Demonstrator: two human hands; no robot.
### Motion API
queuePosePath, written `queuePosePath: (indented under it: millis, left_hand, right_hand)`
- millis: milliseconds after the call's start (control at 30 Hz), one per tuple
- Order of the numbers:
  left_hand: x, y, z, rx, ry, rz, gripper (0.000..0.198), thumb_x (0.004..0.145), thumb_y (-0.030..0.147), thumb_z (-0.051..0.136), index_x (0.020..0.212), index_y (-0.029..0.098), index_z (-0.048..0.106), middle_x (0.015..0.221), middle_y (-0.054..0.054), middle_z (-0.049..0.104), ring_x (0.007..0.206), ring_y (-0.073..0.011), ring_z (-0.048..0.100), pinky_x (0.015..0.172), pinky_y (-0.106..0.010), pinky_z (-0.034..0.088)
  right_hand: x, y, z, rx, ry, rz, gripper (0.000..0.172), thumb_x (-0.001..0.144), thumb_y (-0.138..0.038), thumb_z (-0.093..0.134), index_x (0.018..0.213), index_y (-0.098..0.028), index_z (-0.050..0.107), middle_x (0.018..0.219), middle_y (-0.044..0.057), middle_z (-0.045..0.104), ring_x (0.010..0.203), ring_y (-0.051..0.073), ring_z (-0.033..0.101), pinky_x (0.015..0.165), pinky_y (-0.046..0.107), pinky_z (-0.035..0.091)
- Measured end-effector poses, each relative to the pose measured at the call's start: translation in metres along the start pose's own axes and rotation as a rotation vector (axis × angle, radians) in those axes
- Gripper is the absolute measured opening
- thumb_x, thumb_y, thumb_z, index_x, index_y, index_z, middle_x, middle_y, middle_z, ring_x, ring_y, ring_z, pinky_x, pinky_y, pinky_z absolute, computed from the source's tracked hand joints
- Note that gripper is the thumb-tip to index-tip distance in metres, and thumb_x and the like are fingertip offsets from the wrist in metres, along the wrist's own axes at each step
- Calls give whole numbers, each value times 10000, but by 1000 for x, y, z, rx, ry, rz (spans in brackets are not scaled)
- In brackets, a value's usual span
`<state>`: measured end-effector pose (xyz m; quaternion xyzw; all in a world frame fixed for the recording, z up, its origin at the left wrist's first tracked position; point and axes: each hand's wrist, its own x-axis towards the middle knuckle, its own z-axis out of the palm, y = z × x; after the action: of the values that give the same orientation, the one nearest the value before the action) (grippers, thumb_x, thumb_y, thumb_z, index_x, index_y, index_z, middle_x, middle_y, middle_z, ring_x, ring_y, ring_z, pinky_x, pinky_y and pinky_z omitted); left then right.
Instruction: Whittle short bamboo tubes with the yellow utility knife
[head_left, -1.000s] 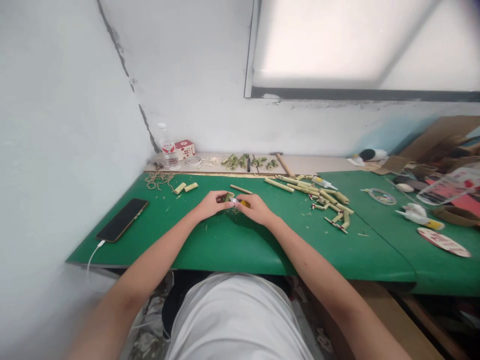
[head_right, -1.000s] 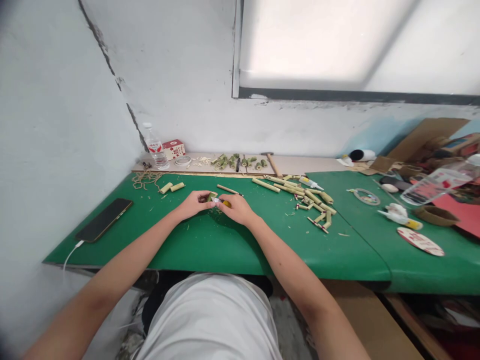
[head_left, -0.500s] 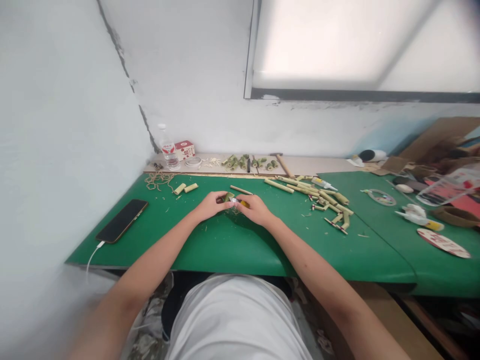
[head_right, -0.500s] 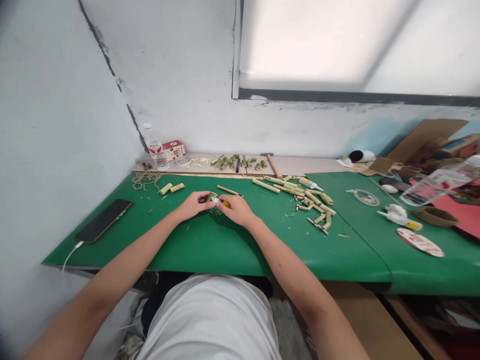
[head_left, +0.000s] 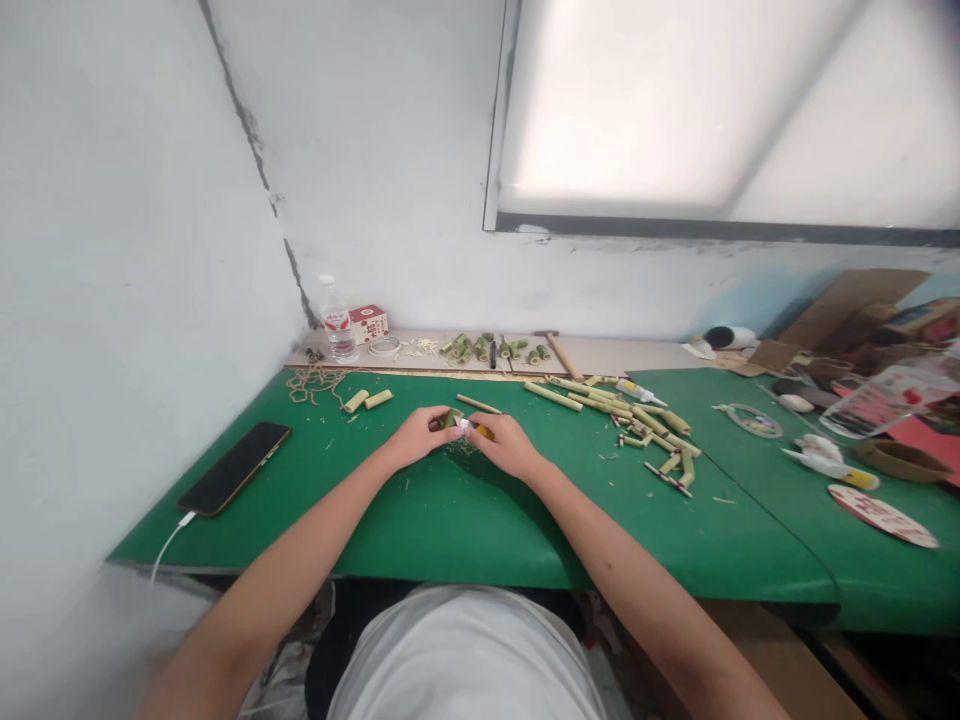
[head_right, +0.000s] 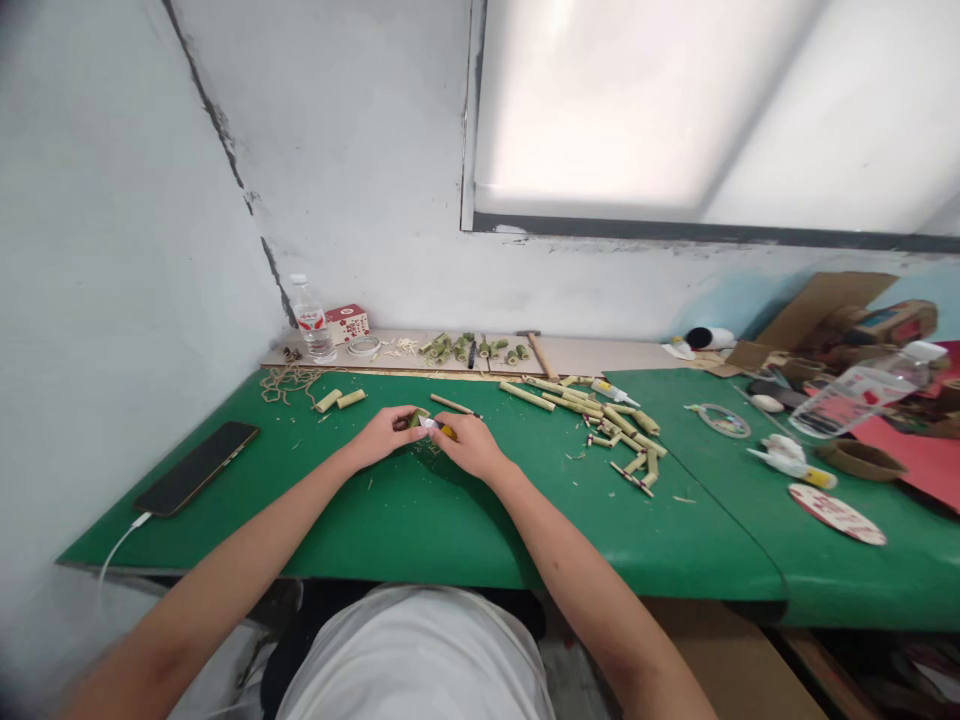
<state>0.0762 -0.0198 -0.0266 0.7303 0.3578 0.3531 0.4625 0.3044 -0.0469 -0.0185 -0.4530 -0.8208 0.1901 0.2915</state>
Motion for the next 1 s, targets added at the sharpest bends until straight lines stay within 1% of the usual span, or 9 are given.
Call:
queuePosePath:
  millis: [100, 267, 367, 467, 567, 667, 833, 933, 1000]
  left_hand:
    - [0, 1, 0, 15, 2, 4, 588, 843, 666, 822, 1096, 138, 768, 876, -30, 697, 732, -155, 542, 685, -275, 422]
    - [-2, 4, -1, 41, -8, -17, 578, 878, 635, 797, 1162, 134, 750, 882, -22, 668, 707, -136, 478, 656, -264, 374]
    - [-2, 2, 0, 31, -22, -21, 581, 893, 635, 784, 1190, 138, 741, 916, -33, 688, 748, -152, 524, 693, -273, 409]
    - [-1, -1, 1, 12, -29, -20, 607, 891, 664, 780, 1204, 146, 734, 1019, -67, 734, 846, -191, 615, 765, -297, 474]
    - [-1, -4, 2, 6, -38, -30, 626, 888, 690, 777, 1202, 150, 731, 1100, -91, 754, 925, -222, 662, 816, -315, 506]
    - [-1, -6, 2, 14, -39, -25, 622, 901, 695, 770, 1215, 159, 729, 1106, -89, 756, 931, -225, 667, 819, -317, 507]
    - [0, -9, 2, -5, -41, 0, 631, 902, 684, 780, 1248, 162, 709, 1082, -73, 741, 895, -204, 645, 794, -301, 476]
    - [0, -8, 3, -4, -41, 3, 648, 907, 695, 769, 1274, 167, 694, 1075, -68, 726, 878, -196, 626, 773, -294, 466]
    - [-1, -6, 3, 19, -45, 7, 632, 923, 702, 747, 1256, 168, 687, 1056, -60, 710, 851, -186, 600, 751, -288, 455]
  right_hand:
    - [1, 1, 1, 6, 5, -11, 319, 1063, -468, 556, 862, -238, 646, 716, 14, 658, 644, 186, 546, 623, 293, 311]
    - [0, 2, 1, 3, 2, -5, 293, 1054, -430, 553, 858, -232, 640, 740, 17, 668, 651, 178, 544, 617, 287, 300]
    - [0, 2, 2, 5, -4, -4, 302, 1059, -439, 554, 852, -234, 632, 729, 14, 663, 639, 176, 534, 618, 288, 304]
    - [0, 3, 2, 6, -1, -8, 316, 1071, -444, 549, 846, -235, 624, 715, 11, 660, 619, 172, 519, 619, 292, 306]
    - [0, 4, 4, 5, 4, -17, 308, 1073, -435, 558, 849, -234, 626, 715, 7, 661, 617, 170, 520, 621, 294, 302]
    - [0, 5, 4, 6, 7, -24, 305, 1079, -431, 559, 856, -234, 627, 716, 4, 659, 615, 168, 522, 624, 293, 306]
    - [0, 5, 4, -1, 11, -33, 283, 1069, -406, 585, 848, -235, 628, 709, -2, 657, 613, 165, 522, 619, 288, 305]
    - [0, 4, 4, 2, 13, -42, 251, 1055, -374, 592, 850, -236, 634, 715, -5, 655, 628, 166, 535, 621, 286, 309]
    - [1, 3, 3, 9, 11, -44, 245, 1047, -366, 590, 842, -237, 627, 705, -9, 637, 627, 166, 536, 619, 286, 309]
